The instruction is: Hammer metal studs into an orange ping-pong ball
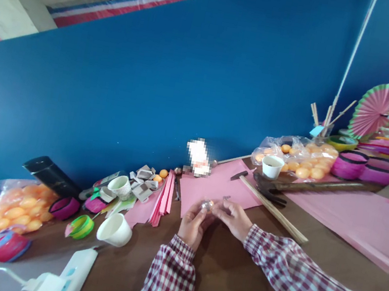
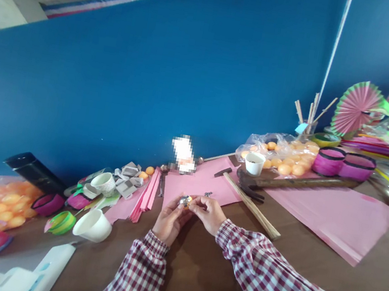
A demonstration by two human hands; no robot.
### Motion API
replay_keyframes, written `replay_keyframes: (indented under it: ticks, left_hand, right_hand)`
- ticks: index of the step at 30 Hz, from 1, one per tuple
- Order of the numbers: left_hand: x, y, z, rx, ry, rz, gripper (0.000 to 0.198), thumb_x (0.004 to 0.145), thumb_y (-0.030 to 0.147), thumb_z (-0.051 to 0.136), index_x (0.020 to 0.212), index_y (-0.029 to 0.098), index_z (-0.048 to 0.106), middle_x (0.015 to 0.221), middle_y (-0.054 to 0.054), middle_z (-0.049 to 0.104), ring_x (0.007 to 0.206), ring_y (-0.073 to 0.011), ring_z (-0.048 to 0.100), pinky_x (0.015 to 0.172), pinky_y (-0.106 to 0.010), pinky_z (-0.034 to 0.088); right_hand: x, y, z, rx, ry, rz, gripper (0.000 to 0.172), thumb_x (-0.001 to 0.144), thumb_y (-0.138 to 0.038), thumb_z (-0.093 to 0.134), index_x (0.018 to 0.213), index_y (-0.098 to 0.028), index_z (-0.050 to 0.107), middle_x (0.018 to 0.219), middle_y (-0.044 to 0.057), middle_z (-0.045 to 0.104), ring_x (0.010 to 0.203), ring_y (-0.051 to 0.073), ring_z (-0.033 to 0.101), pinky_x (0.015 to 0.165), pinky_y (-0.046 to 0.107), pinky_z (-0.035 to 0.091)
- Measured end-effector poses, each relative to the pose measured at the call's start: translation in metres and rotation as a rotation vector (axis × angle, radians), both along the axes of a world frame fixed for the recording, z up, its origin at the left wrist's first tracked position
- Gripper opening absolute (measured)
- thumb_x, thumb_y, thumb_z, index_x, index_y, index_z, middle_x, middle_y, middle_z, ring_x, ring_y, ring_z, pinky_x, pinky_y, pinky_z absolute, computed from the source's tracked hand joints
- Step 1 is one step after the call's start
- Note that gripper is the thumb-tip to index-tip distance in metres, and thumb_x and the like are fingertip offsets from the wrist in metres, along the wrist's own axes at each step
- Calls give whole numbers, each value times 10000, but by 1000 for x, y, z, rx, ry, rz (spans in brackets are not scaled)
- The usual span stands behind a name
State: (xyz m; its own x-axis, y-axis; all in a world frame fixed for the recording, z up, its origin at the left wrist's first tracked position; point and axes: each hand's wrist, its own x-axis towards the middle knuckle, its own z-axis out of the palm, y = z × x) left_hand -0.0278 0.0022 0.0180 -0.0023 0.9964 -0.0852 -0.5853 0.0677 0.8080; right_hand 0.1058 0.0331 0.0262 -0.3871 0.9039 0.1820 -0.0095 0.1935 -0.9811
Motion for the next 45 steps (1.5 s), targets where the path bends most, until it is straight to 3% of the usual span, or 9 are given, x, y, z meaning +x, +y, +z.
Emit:
replay_keyframes:
  ticks: [19,45]
  left_hand:
    - [-3,1,-4,48,-15,-29,435,698,196,604,1118,187,494,1060,-97,594,971,-210,551,890,-413,373]
    - [3,-2,1,27,92,38,380,640,232,645,1010,176,575,1020,-87,612,958,-223,554,870,-408,401]
  right_hand:
    - [2,1,-1,28,-52,-11,244,715,-383,531,705,-147,594,683,13,604,630,121,532,596,245,414]
    - [3,6,-10,46,-76,-63,240,680,-375,571,687,-137,601,649,9,605,610,121,527,621,262,428]
